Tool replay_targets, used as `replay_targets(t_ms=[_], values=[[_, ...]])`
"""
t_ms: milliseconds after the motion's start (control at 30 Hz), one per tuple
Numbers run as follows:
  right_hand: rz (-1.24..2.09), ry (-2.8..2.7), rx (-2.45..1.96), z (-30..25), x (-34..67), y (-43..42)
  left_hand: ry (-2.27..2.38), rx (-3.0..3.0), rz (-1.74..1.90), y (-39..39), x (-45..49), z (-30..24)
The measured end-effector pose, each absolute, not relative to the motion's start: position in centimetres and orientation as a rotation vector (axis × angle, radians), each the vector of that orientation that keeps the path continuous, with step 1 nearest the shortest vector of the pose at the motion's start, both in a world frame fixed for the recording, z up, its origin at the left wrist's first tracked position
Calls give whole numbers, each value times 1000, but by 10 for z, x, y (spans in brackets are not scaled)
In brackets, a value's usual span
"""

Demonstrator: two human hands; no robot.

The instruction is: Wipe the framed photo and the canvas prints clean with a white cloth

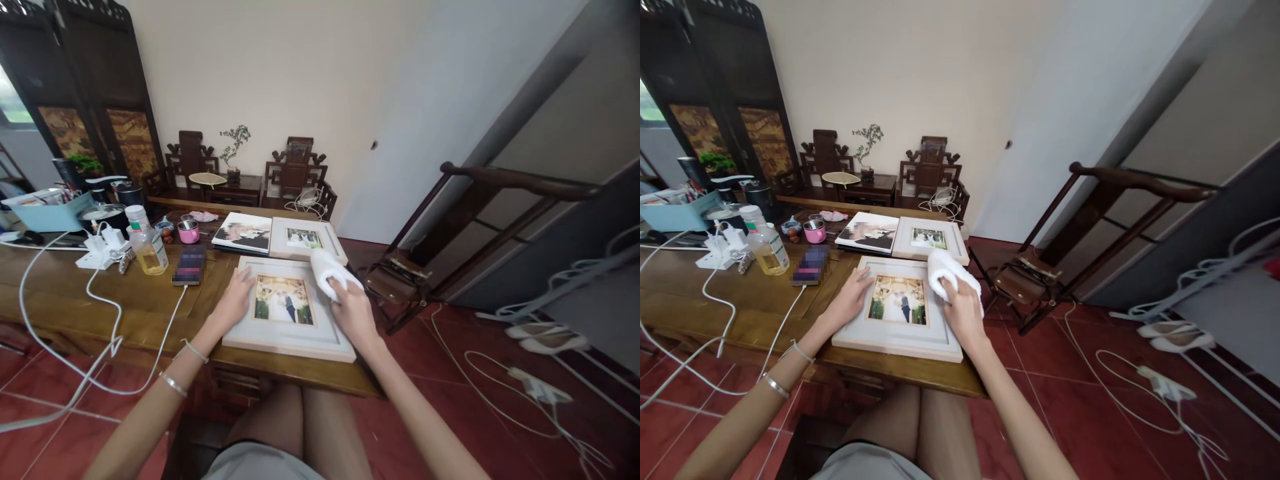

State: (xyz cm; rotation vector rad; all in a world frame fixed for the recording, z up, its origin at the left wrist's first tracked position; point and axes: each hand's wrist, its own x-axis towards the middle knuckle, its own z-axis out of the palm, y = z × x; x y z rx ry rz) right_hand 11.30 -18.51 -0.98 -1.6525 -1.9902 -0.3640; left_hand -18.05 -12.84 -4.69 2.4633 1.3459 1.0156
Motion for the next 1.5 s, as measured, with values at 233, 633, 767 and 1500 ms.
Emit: replay_targets(t_ms=[233, 633, 767, 1500], values=[[-273, -2362, -1603, 11, 93, -137, 1199, 2488, 1079, -121, -184, -44], [79, -2607, -1467, 40, 75, -299, 1324, 2490, 946, -129, -183, -38], [74, -2557, -1538, 29, 67, -284, 1275, 2460, 803, -136, -183, -31], [94, -2589, -1363, 32, 92, -290, 1222, 2492, 831, -129, -179, -17]])
